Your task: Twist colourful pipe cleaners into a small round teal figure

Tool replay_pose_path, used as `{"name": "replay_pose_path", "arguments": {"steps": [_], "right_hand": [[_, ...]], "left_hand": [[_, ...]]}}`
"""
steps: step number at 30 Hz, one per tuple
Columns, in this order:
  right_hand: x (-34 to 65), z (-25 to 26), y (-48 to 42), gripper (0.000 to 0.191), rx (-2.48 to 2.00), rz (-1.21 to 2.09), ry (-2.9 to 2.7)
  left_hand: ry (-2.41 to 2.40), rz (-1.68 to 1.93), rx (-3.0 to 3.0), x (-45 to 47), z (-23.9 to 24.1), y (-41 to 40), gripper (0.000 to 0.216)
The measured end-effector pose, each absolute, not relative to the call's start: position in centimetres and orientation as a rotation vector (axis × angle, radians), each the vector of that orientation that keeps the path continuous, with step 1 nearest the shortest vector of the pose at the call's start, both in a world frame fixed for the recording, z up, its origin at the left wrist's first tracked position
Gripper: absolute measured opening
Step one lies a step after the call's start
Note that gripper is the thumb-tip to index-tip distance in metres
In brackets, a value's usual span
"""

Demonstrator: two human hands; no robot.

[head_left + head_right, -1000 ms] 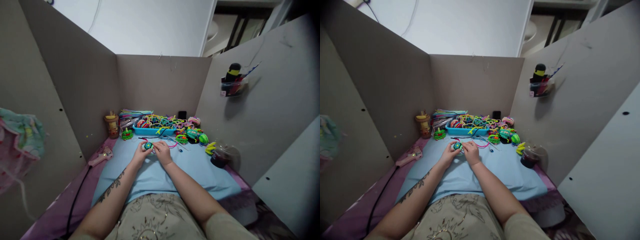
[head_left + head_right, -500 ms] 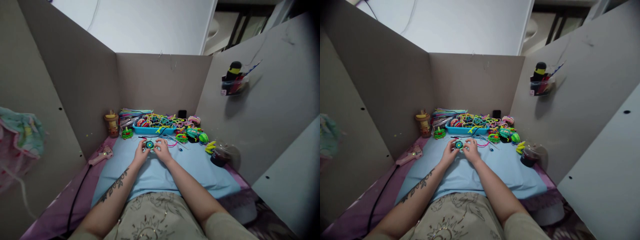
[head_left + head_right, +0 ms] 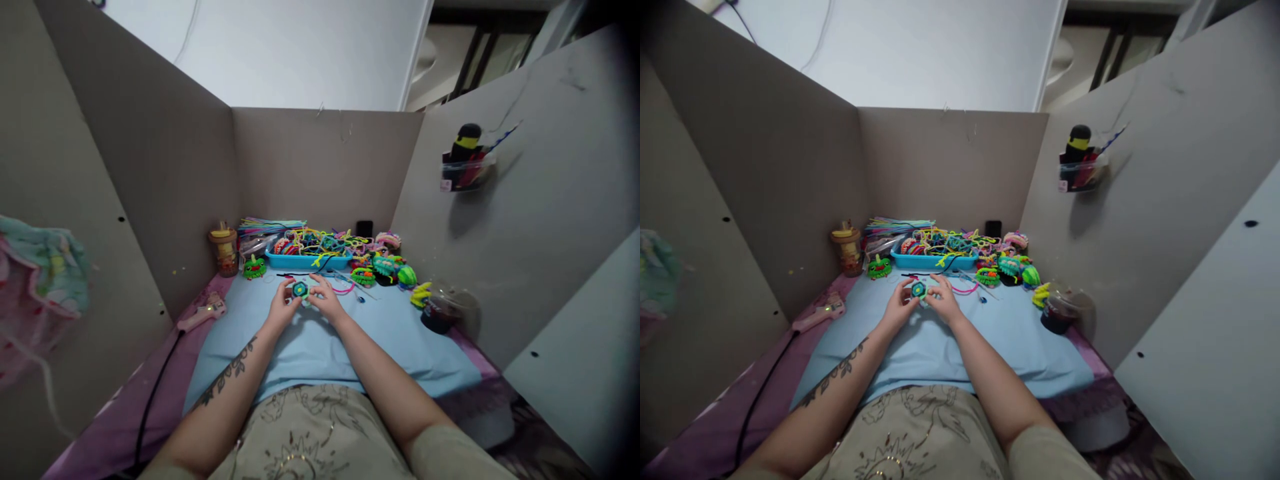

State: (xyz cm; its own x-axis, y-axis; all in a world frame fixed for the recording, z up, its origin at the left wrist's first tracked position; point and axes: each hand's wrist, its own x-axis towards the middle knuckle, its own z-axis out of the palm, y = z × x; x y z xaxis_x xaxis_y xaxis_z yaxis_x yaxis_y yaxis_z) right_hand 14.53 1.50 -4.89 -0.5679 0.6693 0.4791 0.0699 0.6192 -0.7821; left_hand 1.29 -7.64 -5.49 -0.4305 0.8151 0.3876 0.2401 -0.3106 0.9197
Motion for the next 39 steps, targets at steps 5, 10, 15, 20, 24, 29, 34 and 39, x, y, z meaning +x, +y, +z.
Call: {"name": "replay_pose_path", "arguments": {"steps": [5,10,15,20,24,29,34,39], "right_hand": [[14.4,-4.9,1.5,0.010,-0.573,0.895,-2.011],[14.5,-4.8,1.4,0.016,-0.579,0.883,-1.975],[14.6,-4.7,1.3,0.016,-0.574,0.900,-1.992],[14.6,-4.7,1.3,0.015,-0.606,0.906,-2.006],[14.4,-4.9,1.4,0.015,-0.644,0.884,-1.970],[14.5,-4.8,1.3,0.013,-0.606,0.813,-1.921],[14.4,-4.7,0.9,0.014,-0.525,0.580,-1.971],[14.4,-4.7,0.8,0.014,-0.526,0.553,-1.982]], "left_hand": [[1.442,1.826,1.296,1.4,-5.3,-7.7,0.056],[1.415,1.807,1.257,1.7,-4.7,-8.0,0.054],[1.228,1.777,1.134,1.9,-4.6,-8.2,0.056],[1.181,1.742,1.060,2.1,-4.3,-8.5,0.060],[1.173,1.742,1.003,2.2,-4.0,-8.7,0.063],[1.203,1.745,0.911,2.0,-4.2,-8.5,0.060],[1.201,1.730,0.856,1.8,-4.3,-8.3,0.061],[1.206,1.734,0.842,2.1,-4.1,-8.4,0.060]]}}
